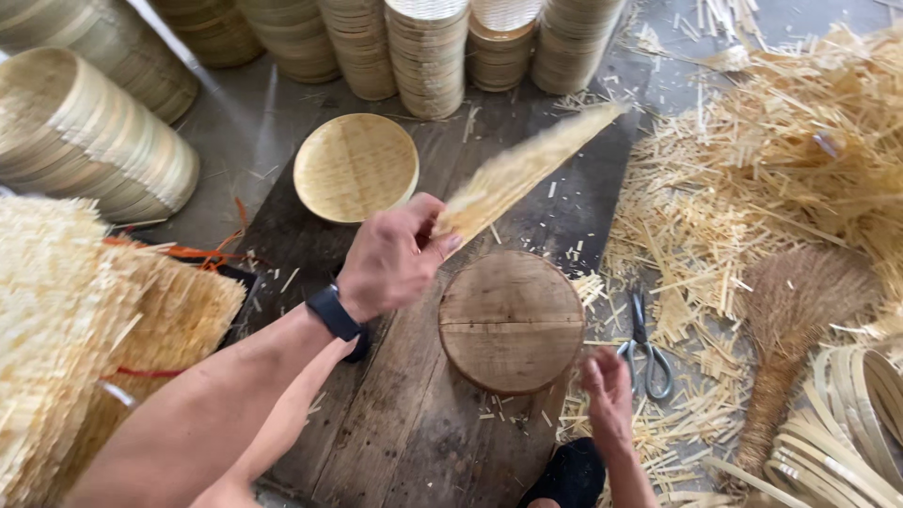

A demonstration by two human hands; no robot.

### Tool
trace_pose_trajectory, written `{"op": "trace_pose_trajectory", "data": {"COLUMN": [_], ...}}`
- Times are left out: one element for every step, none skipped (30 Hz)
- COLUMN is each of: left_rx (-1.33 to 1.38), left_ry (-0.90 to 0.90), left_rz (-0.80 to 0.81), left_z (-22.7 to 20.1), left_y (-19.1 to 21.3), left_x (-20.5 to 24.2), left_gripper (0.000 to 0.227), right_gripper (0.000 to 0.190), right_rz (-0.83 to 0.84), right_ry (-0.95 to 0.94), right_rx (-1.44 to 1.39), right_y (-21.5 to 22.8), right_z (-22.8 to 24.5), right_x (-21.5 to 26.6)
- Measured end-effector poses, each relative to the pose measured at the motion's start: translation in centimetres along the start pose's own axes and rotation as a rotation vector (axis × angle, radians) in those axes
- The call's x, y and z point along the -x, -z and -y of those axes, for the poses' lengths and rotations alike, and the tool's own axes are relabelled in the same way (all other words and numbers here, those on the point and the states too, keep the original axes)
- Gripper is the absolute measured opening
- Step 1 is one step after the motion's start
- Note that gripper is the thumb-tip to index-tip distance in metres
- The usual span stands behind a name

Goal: The person repeatedly places a pre-woven square base into a circular bamboo frame, inverts it onto a wooden mold, and trims the excess woven material flush with the frame using shears. The finished circular bases are stacked on the floor.

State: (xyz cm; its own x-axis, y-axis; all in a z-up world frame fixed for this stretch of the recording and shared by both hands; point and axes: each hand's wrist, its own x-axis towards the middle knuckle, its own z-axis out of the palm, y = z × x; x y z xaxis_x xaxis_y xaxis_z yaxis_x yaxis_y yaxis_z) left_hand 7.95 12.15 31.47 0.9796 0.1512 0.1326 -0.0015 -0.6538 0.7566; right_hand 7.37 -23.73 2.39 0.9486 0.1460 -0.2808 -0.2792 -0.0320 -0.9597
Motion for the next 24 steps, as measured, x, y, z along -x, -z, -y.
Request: {"op": "trace_pose_trajectory", "data": {"left_rx": [0.139, 0.276, 0.411, 0.487, 0.563, 0.636, 0.609, 0.586, 0.511, 0.435, 0.358, 0.306, 0.252, 0.193, 0.243, 0.294, 0.345, 0.374, 0.404, 0.433, 0.401, 0.368, 0.335, 0.290], "left_ry": [0.038, 0.085, 0.133, 0.173, 0.215, 0.256, 0.307, 0.361, 0.392, 0.421, 0.448, 0.476, 0.503, 0.532, 0.646, 0.761, 0.874, 0.853, 0.832, 0.813, 0.824, 0.829, 0.834, 0.820], "left_rz": [0.019, 0.037, 0.055, 0.072, 0.088, 0.103, 0.121, 0.142, 0.115, 0.089, 0.064, 0.086, 0.108, 0.127, 0.180, 0.229, 0.281, 0.253, 0.225, 0.194, 0.191, 0.185, 0.179, 0.180], "left_z": [1.3, 3.0, 5.1, 7.6, 10.3, 13.0, 15.8, 18.6, 21.2, 23.4, 25.4, 27.1, 28.6, 29.7, 30.6, 31.3, 31.8, 32.1, 32.2, 32.2, 31.9, 31.5, 30.9, 30.2], "left_y": [-0.6, -1.1, -2.0, -3.4, -5.3, -7.3, -9.3, -11.4, -13.6, -15.8, -17.5, -18.7, -19.6, -20.2, -20.7, -21.1, -21.4, -21.8, -22.2, -22.4, -22.4, -22.4, -22.2, -21.9], "left_x": [-1.0, -2.0, -2.8, -3.4, -3.9, -4.4, -4.3, -3.8, -3.3, -2.7, -2.0, -1.1, -0.3, 0.6, 1.4, 2.1, 2.7, 3.0, 3.4, 3.8, 4.1, 4.2, 4.2, 4.3], "left_gripper": [0.012, 0.012, 0.013, 0.014, 0.015, 0.016, 0.022, 0.028, 0.030, 0.033, 0.035, 0.052, 0.071, 0.090, 0.079, 0.069, 0.059, 0.057, 0.054, 0.051, 0.049, 0.048, 0.047, 0.046], "right_gripper": [0.083, 0.095, 0.100, 0.104, 0.108, 0.103, 0.098, 0.094, 0.086, 0.078, 0.071, 0.065, 0.060, 0.054, 0.052, 0.049, 0.047, 0.047, 0.046, 0.045, 0.045, 0.045, 0.044, 0.045], "right_rz": [-0.046, -0.086, -0.044, -0.003, 0.039, 0.035, 0.032, 0.028, -0.014, -0.058, -0.102, -0.133, -0.163, -0.188, -0.180, -0.168, -0.156, -0.147, -0.138, -0.127, -0.137, -0.146, -0.156, -0.164], "right_ry": [0.052, 0.101, 0.123, 0.147, 0.170, 0.021, -0.130, -0.286, -0.291, -0.294, -0.296, -0.297, -0.297, -0.300, -0.291, -0.280, -0.270, -0.293, -0.317, -0.340, -0.349, -0.351, -0.354, -0.347], "right_rx": [0.052, 0.105, 0.073, 0.042, 0.011, 0.095, 0.177, 0.260, 0.169, 0.076, -0.017, 0.014, 0.046, 0.076, 0.100, 0.126, 0.151, 0.088, 0.024, -0.039, -0.022, -0.008, 0.007, -0.005], "right_y": [0.8, 1.6, 2.2, 2.6, 2.9, 3.1, 3.3, 3.6, 3.2, 2.3, 1.9, 1.9, 1.6, 1.3, 1.4, 1.7, 1.8, 1.8, 1.7, 1.7, 1.9, 1.9, 1.9, 1.9], "right_z": [1.7, 3.1, 4.3, 5.3, 5.8, 5.9, 5.5, 4.8, 3.3, 1.4, -0.2, -1.5, -2.7, -3.7, -4.2, -4.5, -4.7, -4.8, -5.0, -5.2, -5.4, -5.4, -5.4, -5.4], "right_x": [-0.4, -0.7, -1.0, -1.3, -1.7, -2.4, -3.3, -3.7, -4.2, -5.0, -5.6, -6.0, -6.3, -6.4, -6.3, -6.4, -6.4, -6.6, -6.7, -6.7, -6.4, -6.3, -6.2, -6.0]}}
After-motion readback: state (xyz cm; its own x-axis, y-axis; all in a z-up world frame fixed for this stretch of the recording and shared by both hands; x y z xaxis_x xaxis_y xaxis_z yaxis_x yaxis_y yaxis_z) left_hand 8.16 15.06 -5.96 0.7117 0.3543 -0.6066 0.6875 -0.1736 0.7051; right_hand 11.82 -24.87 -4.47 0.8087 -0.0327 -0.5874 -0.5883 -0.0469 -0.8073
